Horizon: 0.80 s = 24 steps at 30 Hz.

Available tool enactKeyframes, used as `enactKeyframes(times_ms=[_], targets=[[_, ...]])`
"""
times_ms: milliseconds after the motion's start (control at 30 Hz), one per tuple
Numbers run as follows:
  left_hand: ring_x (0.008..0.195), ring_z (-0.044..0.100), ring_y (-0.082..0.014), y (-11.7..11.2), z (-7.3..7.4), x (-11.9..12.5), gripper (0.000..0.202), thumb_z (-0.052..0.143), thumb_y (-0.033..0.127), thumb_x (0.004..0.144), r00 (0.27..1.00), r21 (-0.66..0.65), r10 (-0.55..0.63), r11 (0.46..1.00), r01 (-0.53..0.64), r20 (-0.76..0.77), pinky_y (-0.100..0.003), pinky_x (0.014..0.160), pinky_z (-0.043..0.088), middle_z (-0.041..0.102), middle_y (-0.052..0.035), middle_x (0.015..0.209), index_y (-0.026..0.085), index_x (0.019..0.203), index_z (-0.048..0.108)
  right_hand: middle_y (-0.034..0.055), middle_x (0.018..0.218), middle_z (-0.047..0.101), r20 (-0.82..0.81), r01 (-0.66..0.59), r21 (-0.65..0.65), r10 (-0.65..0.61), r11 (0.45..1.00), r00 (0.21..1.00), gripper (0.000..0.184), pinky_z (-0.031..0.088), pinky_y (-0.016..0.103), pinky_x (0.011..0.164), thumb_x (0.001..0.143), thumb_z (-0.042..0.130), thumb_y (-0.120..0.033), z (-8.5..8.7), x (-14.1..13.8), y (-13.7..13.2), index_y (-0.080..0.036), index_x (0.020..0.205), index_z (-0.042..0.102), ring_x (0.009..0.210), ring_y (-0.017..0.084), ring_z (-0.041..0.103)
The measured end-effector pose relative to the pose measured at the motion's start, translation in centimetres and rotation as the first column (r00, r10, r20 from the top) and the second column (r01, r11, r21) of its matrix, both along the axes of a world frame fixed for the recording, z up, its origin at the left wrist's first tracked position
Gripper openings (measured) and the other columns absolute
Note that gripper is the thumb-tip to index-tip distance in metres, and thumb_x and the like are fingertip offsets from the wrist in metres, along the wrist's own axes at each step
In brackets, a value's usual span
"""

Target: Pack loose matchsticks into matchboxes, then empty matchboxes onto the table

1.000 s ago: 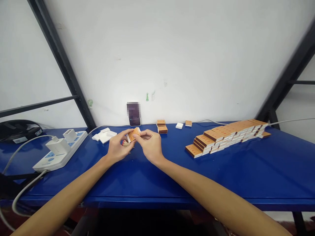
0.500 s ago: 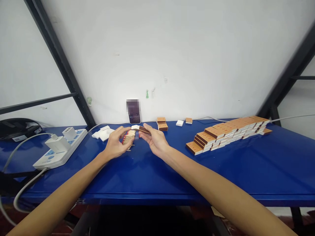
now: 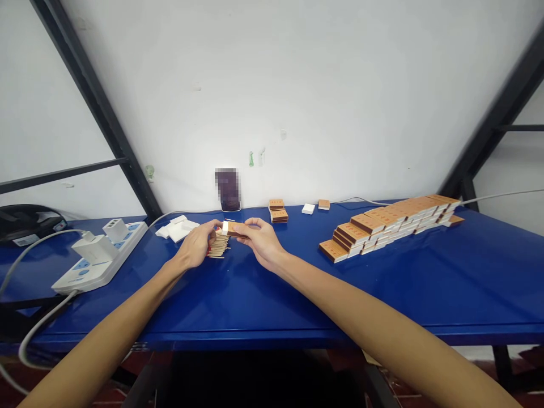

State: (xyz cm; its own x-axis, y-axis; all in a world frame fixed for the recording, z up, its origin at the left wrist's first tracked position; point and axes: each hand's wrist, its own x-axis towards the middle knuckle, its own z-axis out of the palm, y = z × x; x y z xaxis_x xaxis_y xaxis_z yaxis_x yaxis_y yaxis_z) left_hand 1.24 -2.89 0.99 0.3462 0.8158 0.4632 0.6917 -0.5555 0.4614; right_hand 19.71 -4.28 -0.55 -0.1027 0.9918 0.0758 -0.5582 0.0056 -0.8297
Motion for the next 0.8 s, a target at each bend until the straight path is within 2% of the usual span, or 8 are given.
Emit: enactKeyframes(times_ms=[133,233,267,367,433,500,667,800], targets=[[0.067,0.052,-0.0204,-0.3,0.5,-0.3,0.039,0.023,0.024,0.088,0.997,0.045,0.009,0.999,-0.006,-0.074,-0.034,0.067,0.039,0.06,-0.0024,0.076,0.02,0.095,0.061,0.0018,0.08,0.068,0.068,0.025,0.025,-0.027,0.999,0.997,0.031,0.049,0.024,0.066,0.055,0.083,-0.016,0.0,0.0,0.1,-0.017,0.077,0.061,0.075,0.012,0.062],[0.07,0.053,-0.0203,-0.4,0.8,-0.6,0.037,0.03,0.023,0.083,0.994,0.059,-0.09,0.994,0.093,-0.064,-0.034,0.068,0.041,0.059,-0.0027,0.076,0.018,0.104,0.06,0.0029,0.082,0.068,0.127,-0.053,0.023,0.05,0.998,0.991,0.025,0.045,0.023,0.059,0.062,0.08,-0.023,0.3,0.2,-0.1,-0.017,0.082,0.067,0.072,0.012,0.06],[0.075,0.054,-0.0208,-0.5,0.9,-0.6,0.038,0.032,0.024,0.083,0.987,0.074,-0.148,0.986,0.153,-0.062,-0.035,0.072,0.043,0.06,-0.0036,0.081,0.017,0.109,0.059,0.0028,0.082,0.068,0.14,-0.092,0.013,0.089,0.996,0.986,0.026,0.044,0.023,0.057,0.064,0.079,-0.026,0.4,0.3,-0.2,-0.018,0.087,0.068,0.07,0.012,0.06],[0.103,0.052,-0.0244,-1.1,1.0,-0.1,0.047,0.045,0.032,0.086,0.945,0.125,-0.315,0.938,0.324,-0.091,-0.04,0.092,0.042,0.057,-0.0086,0.114,0.018,0.13,0.047,0.0013,0.077,0.067,0.188,-0.178,-0.004,0.176,0.984,0.966,0.034,0.041,0.022,0.051,0.068,0.077,-0.03,0.8,0.7,-0.5,-0.02,0.099,0.067,0.061,0.01,0.057],[0.117,0.045,-0.026,-1.6,1.2,0.3,0.057,0.051,0.037,0.086,0.922,0.123,-0.369,0.916,0.382,-0.117,-0.043,0.102,0.038,0.05,-0.0096,0.129,0.022,0.14,0.038,-0.0002,0.071,0.065,0.223,-0.196,0.0,0.191,0.981,0.956,0.038,0.038,0.021,0.048,0.065,0.079,-0.027,0.9,0.9,-0.5,-0.019,0.1,0.067,0.054,0.008,0.052],[0.124,0.042,-0.0263,-1.9,1.3,0.6,0.061,0.055,0.037,0.086,0.913,0.11,-0.389,0.909,0.402,-0.123,-0.046,0.106,0.035,0.046,-0.0092,0.135,0.025,0.142,0.035,-0.0014,0.066,0.062,0.238,-0.224,0.023,0.212,0.974,0.948,0.035,0.034,0.02,0.046,0.063,0.08,-0.024,0.9,1.0,-0.4,-0.016,0.095,0.068,0.05,0.006,0.047],[0.123,0.046,-0.0266,-2.2,1.6,0.6,0.067,0.067,0.034,0.078,0.905,0.112,-0.41,0.9,0.422,-0.119,-0.046,0.105,0.039,0.051,-0.0081,0.135,0.026,0.139,0.041,-0.0011,0.069,0.062,0.239,-0.359,0.066,0.335,0.931,0.911,0.021,0.033,0.017,0.044,0.066,0.078,-0.025,0.6,1.5,0.0,-0.014,0.083,0.071,0.05,0.003,0.044],[0.114,0.054,-0.0267,-2.0,1.5,0.6,0.064,0.074,0.042,0.072,0.919,0.136,-0.39,0.909,0.394,-0.061,-0.045,0.097,0.044,0.058,-0.0089,0.126,0.026,0.13,0.05,0.0022,0.078,0.068,0.226,-0.377,0.049,0.357,0.925,0.906,0.022,0.044,0.018,0.052,0.069,0.077,-0.025,0.3,1.6,0.0,-0.015,0.087,0.071,0.062,0.008,0.057]])
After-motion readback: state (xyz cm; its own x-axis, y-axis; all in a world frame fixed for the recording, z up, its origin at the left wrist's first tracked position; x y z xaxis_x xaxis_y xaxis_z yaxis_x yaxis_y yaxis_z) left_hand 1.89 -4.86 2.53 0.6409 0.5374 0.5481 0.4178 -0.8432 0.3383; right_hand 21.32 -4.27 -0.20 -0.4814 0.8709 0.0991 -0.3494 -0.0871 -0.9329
